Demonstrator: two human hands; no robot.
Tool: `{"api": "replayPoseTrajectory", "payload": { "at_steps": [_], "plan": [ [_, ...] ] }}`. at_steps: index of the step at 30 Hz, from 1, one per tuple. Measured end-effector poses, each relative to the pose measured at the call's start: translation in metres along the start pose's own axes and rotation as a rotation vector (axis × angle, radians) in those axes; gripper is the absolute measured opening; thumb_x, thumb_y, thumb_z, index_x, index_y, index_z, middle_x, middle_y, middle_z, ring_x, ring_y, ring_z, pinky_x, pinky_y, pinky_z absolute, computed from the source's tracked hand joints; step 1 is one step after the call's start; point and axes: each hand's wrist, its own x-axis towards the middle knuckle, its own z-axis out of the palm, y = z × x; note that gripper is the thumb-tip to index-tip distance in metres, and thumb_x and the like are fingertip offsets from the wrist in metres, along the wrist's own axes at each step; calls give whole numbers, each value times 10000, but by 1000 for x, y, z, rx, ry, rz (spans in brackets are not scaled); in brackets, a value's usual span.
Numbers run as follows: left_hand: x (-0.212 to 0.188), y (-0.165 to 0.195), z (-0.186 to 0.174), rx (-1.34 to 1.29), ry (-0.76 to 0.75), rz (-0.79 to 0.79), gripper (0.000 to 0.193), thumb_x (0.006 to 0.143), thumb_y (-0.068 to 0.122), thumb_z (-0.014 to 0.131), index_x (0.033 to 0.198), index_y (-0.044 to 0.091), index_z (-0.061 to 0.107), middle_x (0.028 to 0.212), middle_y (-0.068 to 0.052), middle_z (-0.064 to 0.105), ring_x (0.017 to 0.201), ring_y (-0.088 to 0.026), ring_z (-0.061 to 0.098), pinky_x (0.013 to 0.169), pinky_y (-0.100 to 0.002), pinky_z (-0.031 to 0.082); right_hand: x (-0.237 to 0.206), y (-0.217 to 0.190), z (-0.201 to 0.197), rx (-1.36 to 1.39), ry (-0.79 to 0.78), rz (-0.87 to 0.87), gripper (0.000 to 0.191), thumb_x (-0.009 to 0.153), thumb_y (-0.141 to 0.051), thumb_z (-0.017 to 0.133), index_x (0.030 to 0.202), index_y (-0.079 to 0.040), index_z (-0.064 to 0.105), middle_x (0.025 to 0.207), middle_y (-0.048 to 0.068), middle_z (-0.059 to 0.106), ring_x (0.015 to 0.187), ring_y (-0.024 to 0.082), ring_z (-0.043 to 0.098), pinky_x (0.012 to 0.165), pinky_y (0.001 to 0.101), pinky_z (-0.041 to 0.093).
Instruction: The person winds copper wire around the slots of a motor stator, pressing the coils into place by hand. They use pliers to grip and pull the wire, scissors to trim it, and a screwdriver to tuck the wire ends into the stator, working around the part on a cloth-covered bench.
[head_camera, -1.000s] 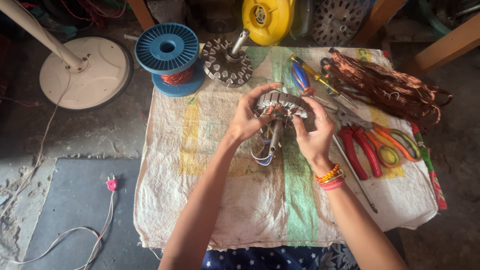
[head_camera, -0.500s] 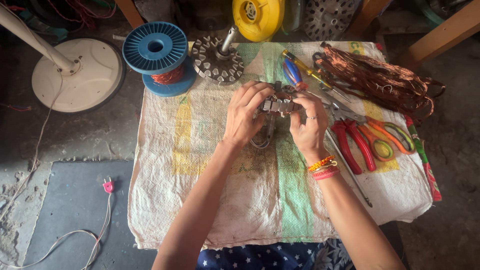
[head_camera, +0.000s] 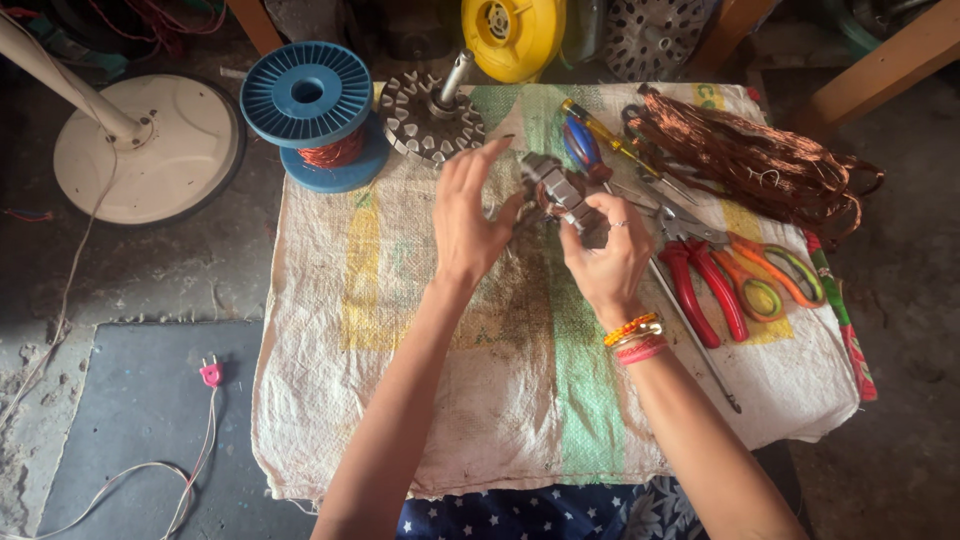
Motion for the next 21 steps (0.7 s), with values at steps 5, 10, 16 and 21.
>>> {"api": "replayPoseTrajectory", "payload": {
  "at_steps": [5, 10, 16, 21],
  "plan": [
    [-1, -2, 4, 91, 19, 43, 464, 879, 255, 807, 1276, 103, 621, 1173, -80, 688, 1093, -244, 605, 975, -400, 496, 0, -5, 10, 106, 66, 259, 347, 816, -53, 854, 1041, -57, 591, 825, 37, 719, 682, 132, 705, 626, 264, 542],
    [-16, 18, 19, 30, -219, -8, 537, 954, 517, 708, 1282, 97, 640, 1060, -67, 684, 969, -233, 600, 913, -413, 510, -3, -18, -3, 170, 2, 319, 359, 826, -61, 860, 1092, -26, 621, 849, 57, 726, 730, 138, 724, 632, 266, 562],
    [-18, 18, 22, -97, -110, -93, 926, 805, 601, 779, 1396, -51, 489, 1155, -189, 625, 1070, -330, 607, 923, -456, 513, -4, -18, -17, 337, -179, 191, 368, 823, 37, 704, 1187, 12, 652, 1036, 138, 745, 884, 199, 756, 766, 296, 606],
    [-21, 16, 38, -117, -198, -205, 921, 771, 386, 814, 1454, -62, 387, 1226, -228, 580, 1088, -343, 602, 920, -450, 534, -2, -3, -16, 303, -101, 311, 388, 926, 76, 520, 1245, -41, 706, 1117, 102, 792, 979, 217, 783, 869, 305, 640]
  ]
}}
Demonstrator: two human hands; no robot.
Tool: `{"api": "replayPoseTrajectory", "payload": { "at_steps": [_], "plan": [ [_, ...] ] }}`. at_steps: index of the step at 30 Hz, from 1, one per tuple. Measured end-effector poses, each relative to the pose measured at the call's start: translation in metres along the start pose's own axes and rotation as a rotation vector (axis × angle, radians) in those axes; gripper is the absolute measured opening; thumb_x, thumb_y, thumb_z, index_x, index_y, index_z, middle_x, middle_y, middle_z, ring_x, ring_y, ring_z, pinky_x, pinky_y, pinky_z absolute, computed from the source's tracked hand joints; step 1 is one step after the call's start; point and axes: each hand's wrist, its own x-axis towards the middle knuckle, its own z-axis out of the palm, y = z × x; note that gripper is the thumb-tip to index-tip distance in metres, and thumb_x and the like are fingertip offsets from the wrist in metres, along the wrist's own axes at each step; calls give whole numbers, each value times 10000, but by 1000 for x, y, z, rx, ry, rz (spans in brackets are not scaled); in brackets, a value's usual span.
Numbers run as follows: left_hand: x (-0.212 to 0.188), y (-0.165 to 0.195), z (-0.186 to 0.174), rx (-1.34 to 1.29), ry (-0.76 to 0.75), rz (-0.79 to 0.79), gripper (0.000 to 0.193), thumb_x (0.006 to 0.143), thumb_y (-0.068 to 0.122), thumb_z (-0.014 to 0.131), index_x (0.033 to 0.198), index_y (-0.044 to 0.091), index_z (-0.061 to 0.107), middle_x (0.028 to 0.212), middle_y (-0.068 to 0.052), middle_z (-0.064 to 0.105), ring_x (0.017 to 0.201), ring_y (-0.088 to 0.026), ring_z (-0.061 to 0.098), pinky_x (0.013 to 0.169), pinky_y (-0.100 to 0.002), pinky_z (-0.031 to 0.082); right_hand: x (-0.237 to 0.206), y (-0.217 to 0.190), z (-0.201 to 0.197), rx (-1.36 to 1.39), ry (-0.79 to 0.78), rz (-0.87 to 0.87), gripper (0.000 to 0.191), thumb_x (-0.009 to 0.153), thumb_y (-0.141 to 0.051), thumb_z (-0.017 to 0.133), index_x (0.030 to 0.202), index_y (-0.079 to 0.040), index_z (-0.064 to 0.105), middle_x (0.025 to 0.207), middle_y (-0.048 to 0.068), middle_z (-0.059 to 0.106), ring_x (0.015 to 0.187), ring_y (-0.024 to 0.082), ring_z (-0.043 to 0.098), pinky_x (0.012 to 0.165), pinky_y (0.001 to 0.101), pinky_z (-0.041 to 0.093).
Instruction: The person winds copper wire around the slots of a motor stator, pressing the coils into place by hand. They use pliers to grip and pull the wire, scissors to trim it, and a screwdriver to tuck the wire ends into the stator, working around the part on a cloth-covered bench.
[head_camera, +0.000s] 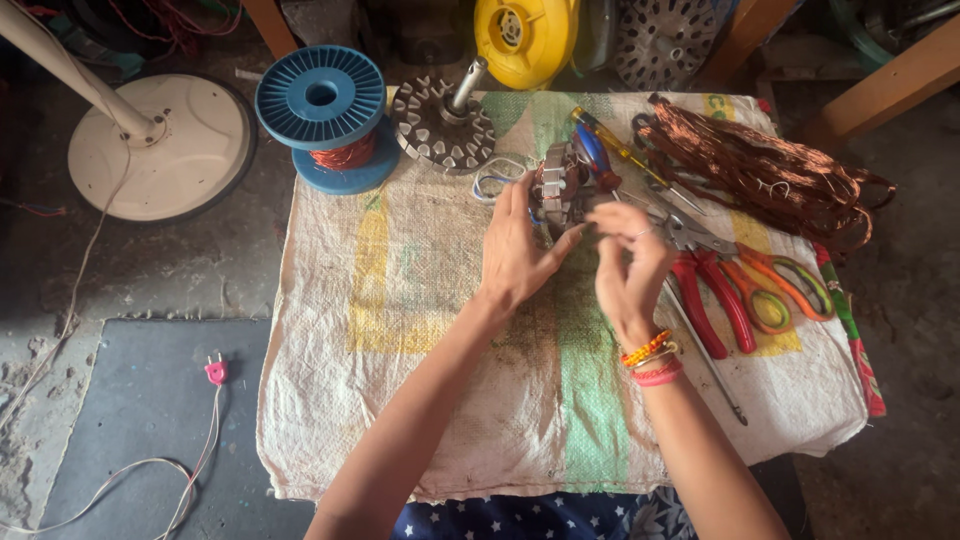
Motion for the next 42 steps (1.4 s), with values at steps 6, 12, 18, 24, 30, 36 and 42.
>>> {"api": "replayPoseTrajectory", "payload": {
  "at_steps": [6, 12, 18, 24, 30, 36, 42],
  "plan": [
    [5, -14, -6, -129, -48, 108, 785, 676, 77, 734, 1420, 5, 496, 1263, -187, 640, 1109, -278, 632, 1013, -432, 541, 13, -8, -10, -65, 6, -49, 710, 761, 87, 590, 1456, -8, 484, 1477, 206, 552, 1362, 309, 553, 1097, 404, 496],
    [6, 1, -19, -130, -178, 234, 678, 650, -68, 679, 1318, 33, 622, 1135, -107, 690, 1021, -274, 611, 970, -416, 546, 15, -22, -16, -93, -159, -104, 675, 689, 78, 625, 1352, -26, 552, 1328, 173, 596, 1253, 313, 583, 1088, 419, 476],
    [2, 7, -25, 22, -99, 477, 661, 652, -139, 629, 1275, 83, 647, 1192, -75, 677, 1092, -263, 615, 989, -361, 563, 13, -10, -8, -207, -67, -224, 518, 690, 114, 747, 1140, -49, 550, 1192, 144, 624, 1146, 333, 630, 1017, 405, 503],
    [5, -8, -32, 212, -74, 546, 665, 690, -146, 640, 1324, 54, 627, 1215, -92, 651, 1135, -283, 608, 987, -378, 554, 19, -2, 11, -229, -132, -104, 603, 651, 82, 815, 1180, -41, 553, 1173, 157, 615, 1118, 342, 634, 934, 413, 517],
    [6, -12, -33, 186, -94, 488, 697, 629, -183, 581, 1286, 45, 635, 1256, -80, 650, 1155, -287, 601, 1015, -364, 548, 10, 8, -7, -300, -118, -156, 471, 717, 133, 703, 1141, -66, 649, 1200, 109, 678, 1135, 305, 656, 970, 391, 528],
    [6, -11, -35, 155, -96, 462, 707, 616, -202, 568, 1268, 57, 650, 1264, -64, 650, 1167, -287, 595, 1035, -369, 542, -4, 31, -85, -165, 250, 226, 385, 798, 139, 537, 1092, -62, 685, 1157, 116, 682, 1036, 220, 667, 772, 333, 500],
    [4, -9, -32, 122, -75, 409, 702, 604, -202, 579, 1248, 64, 662, 1257, -54, 655, 1168, -286, 599, 1021, -369, 545, -23, 39, -148, -898, 6, 24, 299, 831, 10, 716, 1112, -91, 736, 1095, 147, 724, 1015, 350, 679, 890, 447, 541]
  ]
}}
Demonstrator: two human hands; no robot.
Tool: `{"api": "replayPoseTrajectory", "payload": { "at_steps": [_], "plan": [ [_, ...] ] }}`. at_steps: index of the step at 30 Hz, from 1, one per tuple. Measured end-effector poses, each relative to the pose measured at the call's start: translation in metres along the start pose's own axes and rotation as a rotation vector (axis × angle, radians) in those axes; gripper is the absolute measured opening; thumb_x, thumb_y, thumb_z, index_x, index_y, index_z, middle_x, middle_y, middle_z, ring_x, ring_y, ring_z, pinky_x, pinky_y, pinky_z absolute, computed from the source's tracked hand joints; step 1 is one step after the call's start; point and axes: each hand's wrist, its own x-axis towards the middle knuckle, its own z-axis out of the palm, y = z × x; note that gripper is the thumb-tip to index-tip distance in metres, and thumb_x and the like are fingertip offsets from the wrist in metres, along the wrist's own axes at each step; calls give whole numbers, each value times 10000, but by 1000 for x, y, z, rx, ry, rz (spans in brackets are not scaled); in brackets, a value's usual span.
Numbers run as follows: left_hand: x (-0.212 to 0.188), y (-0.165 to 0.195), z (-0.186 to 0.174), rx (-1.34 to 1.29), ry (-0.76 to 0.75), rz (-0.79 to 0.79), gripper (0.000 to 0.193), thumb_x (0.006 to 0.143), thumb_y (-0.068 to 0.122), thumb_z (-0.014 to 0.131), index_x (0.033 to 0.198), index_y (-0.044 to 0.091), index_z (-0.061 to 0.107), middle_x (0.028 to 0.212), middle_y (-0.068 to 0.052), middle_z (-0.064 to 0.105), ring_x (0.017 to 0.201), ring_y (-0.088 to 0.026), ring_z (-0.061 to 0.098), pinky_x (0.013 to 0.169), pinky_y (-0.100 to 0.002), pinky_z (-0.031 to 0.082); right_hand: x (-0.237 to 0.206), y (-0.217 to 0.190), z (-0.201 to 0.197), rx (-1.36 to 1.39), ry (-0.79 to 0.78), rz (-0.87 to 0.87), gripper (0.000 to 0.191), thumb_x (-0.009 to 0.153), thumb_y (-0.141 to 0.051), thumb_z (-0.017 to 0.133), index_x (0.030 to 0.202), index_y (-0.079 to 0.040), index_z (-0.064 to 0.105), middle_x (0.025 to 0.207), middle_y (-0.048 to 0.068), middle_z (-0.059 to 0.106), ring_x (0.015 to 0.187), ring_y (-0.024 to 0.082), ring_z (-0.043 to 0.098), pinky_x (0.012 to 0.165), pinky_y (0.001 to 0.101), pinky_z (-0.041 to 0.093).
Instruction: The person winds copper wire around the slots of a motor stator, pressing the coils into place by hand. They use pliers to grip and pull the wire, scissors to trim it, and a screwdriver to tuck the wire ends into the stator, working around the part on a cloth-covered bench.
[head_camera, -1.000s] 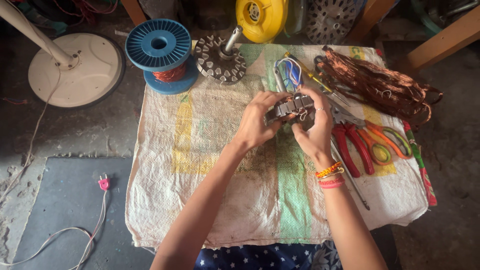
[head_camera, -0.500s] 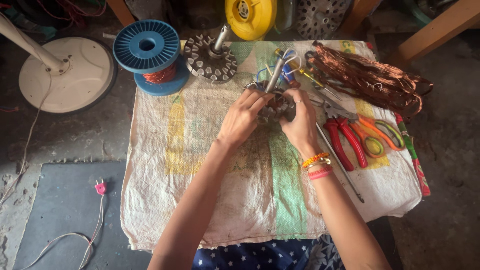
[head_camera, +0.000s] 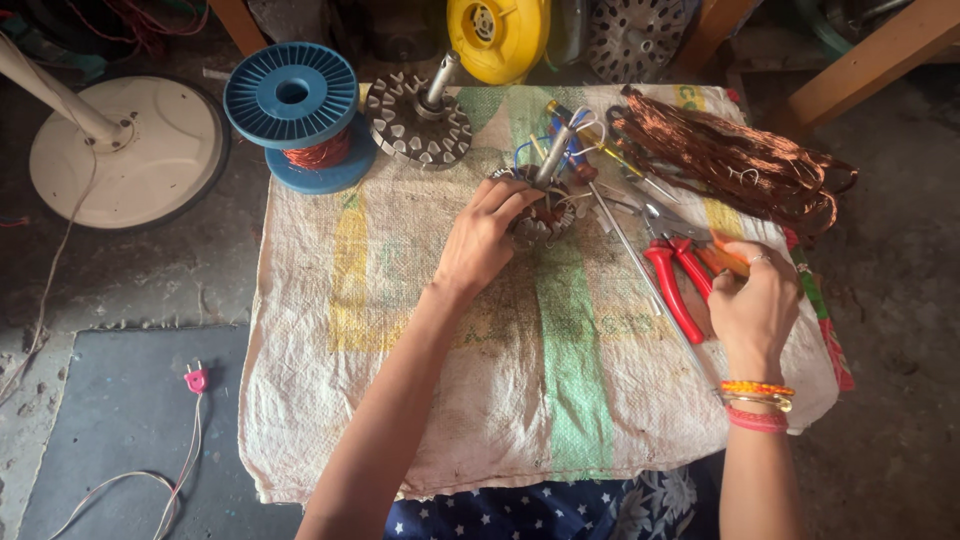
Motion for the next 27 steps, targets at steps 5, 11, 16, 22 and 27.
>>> {"api": "replayPoseTrajectory", "payload": {
  "at_steps": [5, 11, 16, 22, 27],
  "plan": [
    [-1, -3, 4, 7, 3, -32, 697, 610, -205, 590, 1245, 71, 667, 1258, -51, 658, 1161, -279, 602, 1011, -365, 550, 34, -11, 27, 239, -118, 8, 281, 949, -32, 647, 1218, -76, 715, 1127, 178, 710, 993, 354, 686, 876, 443, 542],
    [-1, -6, 6, 27, 21, -43, 692, 619, -208, 593, 1247, 74, 670, 1273, -54, 659, 1141, -276, 603, 1011, -358, 552, 86, -31, 67, 28, -221, 60, 192, 907, -102, 745, 1093, -122, 789, 810, 174, 732, 700, 334, 698, 659, 431, 556],
    [-1, -6, 4, 3, -8, -54, 696, 603, -204, 599, 1245, 57, 675, 1253, -69, 655, 1148, -294, 597, 1010, -375, 544, 90, -34, 41, 120, 42, 52, 124, 938, -45, 751, 985, -118, 840, 772, 142, 731, 626, 244, 664, 612, 372, 506],
    [-1, -7, 7, 9, 2, -69, 692, 621, -204, 603, 1253, 68, 674, 1265, -59, 661, 1124, -281, 602, 1002, -369, 547, 105, -33, -13, 550, 309, -101, 36, 1032, 71, 740, 1047, 50, 765, 944, 84, 737, 810, 110, 657, 752, 257, 515],
    [-1, -8, 7, 2, 12, -67, 666, 625, -183, 629, 1244, 59, 669, 1252, -69, 656, 1127, -293, 600, 1012, -385, 535, 116, -42, -34, 1000, 528, -88, 12, 1039, 65, 662, 1030, 62, 654, 903, 65, 687, 732, 104, 601, 687, 246, 564]
  ]
}}
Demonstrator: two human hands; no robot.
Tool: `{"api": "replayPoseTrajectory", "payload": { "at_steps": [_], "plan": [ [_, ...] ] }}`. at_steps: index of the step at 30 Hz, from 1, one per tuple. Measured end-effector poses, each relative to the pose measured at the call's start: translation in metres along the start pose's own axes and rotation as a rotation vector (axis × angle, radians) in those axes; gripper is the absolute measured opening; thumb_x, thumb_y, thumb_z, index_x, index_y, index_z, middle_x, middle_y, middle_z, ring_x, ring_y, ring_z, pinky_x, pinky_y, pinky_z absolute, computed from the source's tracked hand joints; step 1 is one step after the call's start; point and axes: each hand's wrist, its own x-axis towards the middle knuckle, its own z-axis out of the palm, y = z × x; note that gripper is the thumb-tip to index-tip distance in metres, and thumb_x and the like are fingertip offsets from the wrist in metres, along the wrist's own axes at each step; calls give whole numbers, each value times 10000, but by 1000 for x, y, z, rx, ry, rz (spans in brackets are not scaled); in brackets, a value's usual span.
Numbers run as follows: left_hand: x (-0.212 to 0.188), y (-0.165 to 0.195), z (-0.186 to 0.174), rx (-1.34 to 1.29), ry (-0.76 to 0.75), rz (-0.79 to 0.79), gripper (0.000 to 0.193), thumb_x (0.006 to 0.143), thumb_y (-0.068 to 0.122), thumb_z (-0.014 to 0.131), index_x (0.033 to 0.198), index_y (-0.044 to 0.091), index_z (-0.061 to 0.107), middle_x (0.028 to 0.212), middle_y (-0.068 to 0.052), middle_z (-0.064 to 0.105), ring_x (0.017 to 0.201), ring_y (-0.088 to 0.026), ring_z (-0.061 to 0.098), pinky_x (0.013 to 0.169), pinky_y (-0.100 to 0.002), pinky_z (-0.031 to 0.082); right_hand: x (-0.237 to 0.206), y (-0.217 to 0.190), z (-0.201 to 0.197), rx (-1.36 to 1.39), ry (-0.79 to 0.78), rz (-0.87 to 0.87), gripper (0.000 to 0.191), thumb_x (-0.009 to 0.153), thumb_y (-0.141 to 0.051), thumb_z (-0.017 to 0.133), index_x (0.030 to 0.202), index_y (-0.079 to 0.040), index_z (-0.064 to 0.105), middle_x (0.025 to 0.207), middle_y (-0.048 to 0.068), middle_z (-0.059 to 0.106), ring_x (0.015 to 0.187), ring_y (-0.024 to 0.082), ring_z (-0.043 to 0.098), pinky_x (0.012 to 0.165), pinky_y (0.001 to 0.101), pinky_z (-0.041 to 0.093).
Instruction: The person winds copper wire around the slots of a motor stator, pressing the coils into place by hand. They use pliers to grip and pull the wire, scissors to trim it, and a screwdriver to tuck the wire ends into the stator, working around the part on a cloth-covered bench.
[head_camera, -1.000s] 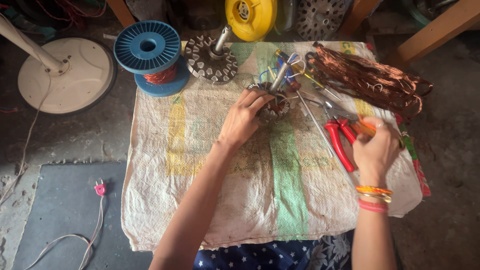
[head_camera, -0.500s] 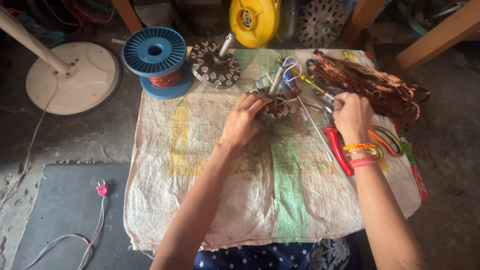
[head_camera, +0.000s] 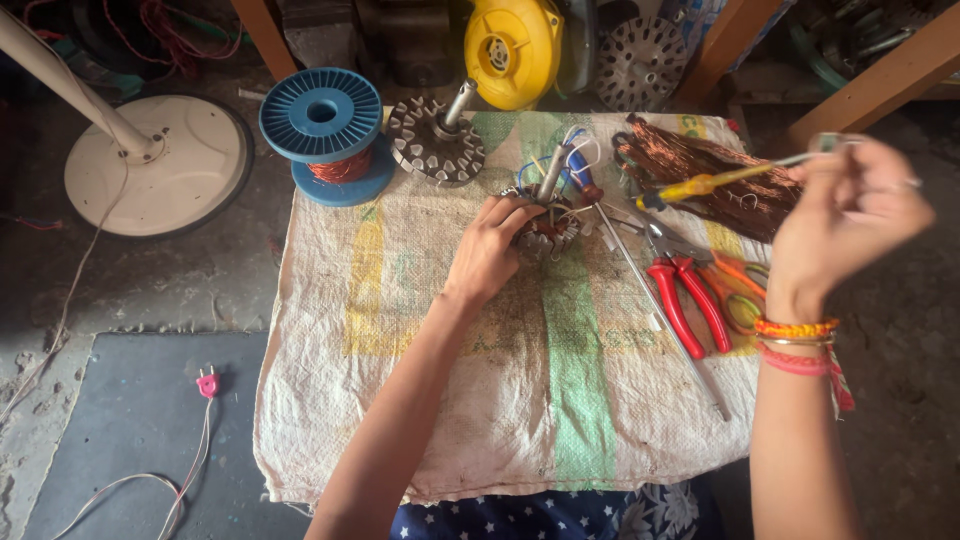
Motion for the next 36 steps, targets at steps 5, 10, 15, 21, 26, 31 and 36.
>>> {"api": "replayPoseTrajectory", "payload": {
  "at_steps": [5, 10, 15, 21, 26, 31, 36],
  "plan": [
    [0, 1, -2, 1, -3, -5, 663, 622, -168, 640, 1242, 65, 664, 1251, -70, 653, 1128, -299, 596, 1012, -391, 529, -31, 4, -8, 108, -95, 375, 109, 1098, 47, 641, 993, 20, 654, 862, 53, 662, 735, 147, 699, 692, 259, 543],
    [0, 2, -1, 28, -14, -23, 697, 612, -182, 621, 1258, 80, 661, 1261, -69, 649, 1128, -288, 596, 1002, -383, 536, -62, 21, -53, -35, -372, 754, 55, 998, 13, 684, 1041, 46, 696, 878, 102, 713, 716, 145, 690, 673, 267, 556],
    [-1, 1, 0, 22, -11, -27, 688, 630, -185, 622, 1260, 88, 666, 1259, -59, 656, 1123, -280, 600, 995, -380, 544, -72, 17, -91, -221, -653, 829, 194, 907, 36, 706, 1093, 62, 754, 887, 115, 766, 736, 168, 700, 673, 293, 559],
    [0, 3, -2, 20, 12, -12, 666, 633, -169, 632, 1245, 90, 662, 1246, -65, 655, 1117, -289, 598, 984, -390, 540, -82, -15, -70, -903, -1052, 669, 266, 896, -65, 722, 1158, -74, 767, 836, 131, 791, 716, 202, 747, 676, 344, 561],
    [2, 7, -9, -2, -13, -41, 750, 627, -184, 615, 1323, 95, 627, 1157, -79, 652, 1083, -299, 593, 974, -407, 534, -86, -22, -58, -844, -662, 44, 152, 991, -50, 657, 1089, 1, 762, 1043, 181, 748, 913, 254, 689, 820, 366, 544],
    [4, 7, -13, 6, -37, -10, 759, 637, -195, 608, 1327, 121, 627, 1172, -74, 659, 1086, -299, 597, 983, -406, 528, -85, 2, -37, -24, -74, 483, 122, 1140, -76, 593, 1180, -21, 694, 1056, 78, 684, 921, 140, 613, 790, 273, 509],
    [3, 1, -11, -9, -26, 51, 651, 643, -173, 643, 1212, 140, 685, 1239, -61, 660, 1124, -290, 616, 1004, -387, 536, -100, 13, 3, 365, -133, 599, 83, 1088, -85, 621, 1105, -41, 690, 1090, 91, 721, 1015, 155, 695, 916, 282, 582]
  ]
}}
